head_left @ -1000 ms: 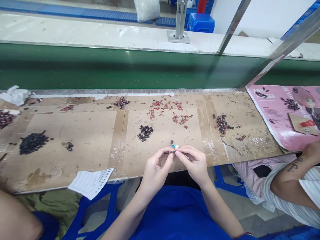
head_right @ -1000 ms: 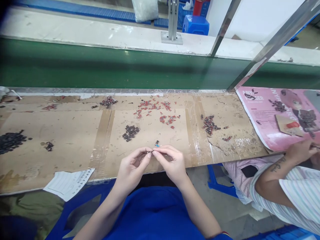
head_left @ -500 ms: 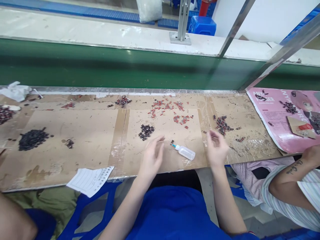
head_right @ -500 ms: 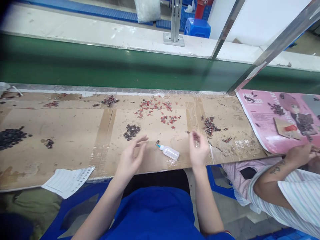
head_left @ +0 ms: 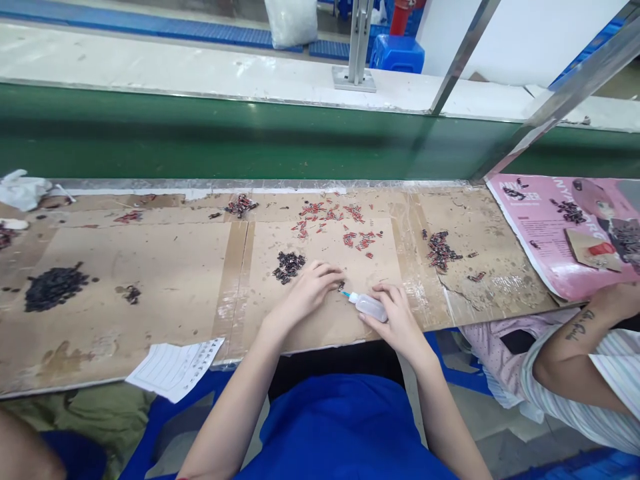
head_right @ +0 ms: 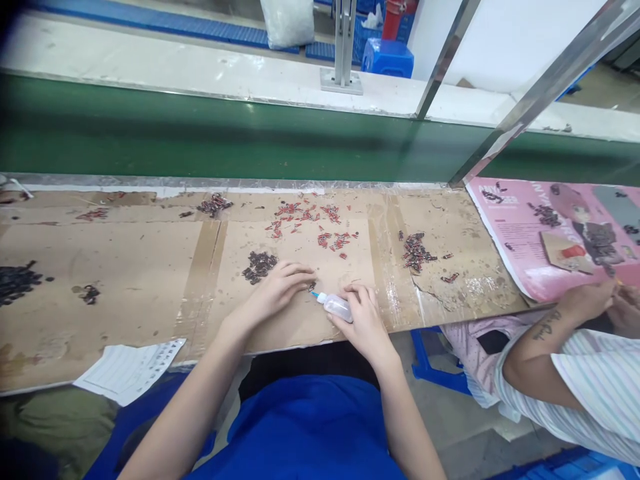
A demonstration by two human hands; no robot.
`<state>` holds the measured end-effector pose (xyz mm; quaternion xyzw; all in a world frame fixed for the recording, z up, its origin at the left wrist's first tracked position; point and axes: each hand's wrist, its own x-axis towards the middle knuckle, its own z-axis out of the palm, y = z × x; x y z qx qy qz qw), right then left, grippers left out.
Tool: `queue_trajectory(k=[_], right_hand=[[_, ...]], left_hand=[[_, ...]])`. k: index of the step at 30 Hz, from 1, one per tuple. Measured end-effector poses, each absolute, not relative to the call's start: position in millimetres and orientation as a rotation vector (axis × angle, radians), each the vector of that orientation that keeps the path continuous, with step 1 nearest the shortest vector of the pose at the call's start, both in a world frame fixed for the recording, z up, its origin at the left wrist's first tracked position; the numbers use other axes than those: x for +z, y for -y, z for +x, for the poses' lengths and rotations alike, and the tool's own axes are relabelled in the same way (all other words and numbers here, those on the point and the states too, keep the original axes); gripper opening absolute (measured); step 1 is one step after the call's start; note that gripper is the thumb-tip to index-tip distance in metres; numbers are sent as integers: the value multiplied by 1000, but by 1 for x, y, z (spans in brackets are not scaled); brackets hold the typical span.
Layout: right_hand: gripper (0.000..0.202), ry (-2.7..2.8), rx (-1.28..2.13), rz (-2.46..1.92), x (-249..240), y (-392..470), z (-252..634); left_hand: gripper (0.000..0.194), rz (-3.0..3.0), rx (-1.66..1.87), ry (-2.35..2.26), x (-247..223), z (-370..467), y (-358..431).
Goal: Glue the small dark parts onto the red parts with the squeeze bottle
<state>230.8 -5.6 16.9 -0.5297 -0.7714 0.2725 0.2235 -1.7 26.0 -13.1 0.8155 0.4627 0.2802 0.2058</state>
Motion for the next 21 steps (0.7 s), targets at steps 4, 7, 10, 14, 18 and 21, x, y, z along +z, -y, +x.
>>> queue_trajectory(k=[4,7,10,14,18,21], right_hand=[[29,1804,1018,-1509,22,8,245],[33,1529,1110,-1457,19,7,250],[34,1292,1110,-1378,8,2,247],[31,1122,1122,-1305,-2,-8,233],[27,1179,1167,-1280,1,-13,214],[25,1212,1109,-1334,4,-12,202]], left_hand=[[21,2199,812,-1379,-10,1,-21],[21,2159,881,-1461,-13,7,-13],[13,2152,994,-1499,-19,12,-8],[12,2155,1073,-1456,-24,8,-1],[12,2062,1098,-1475,-22,2,7],[9,1965,1159,-1465,-21,3,11]])
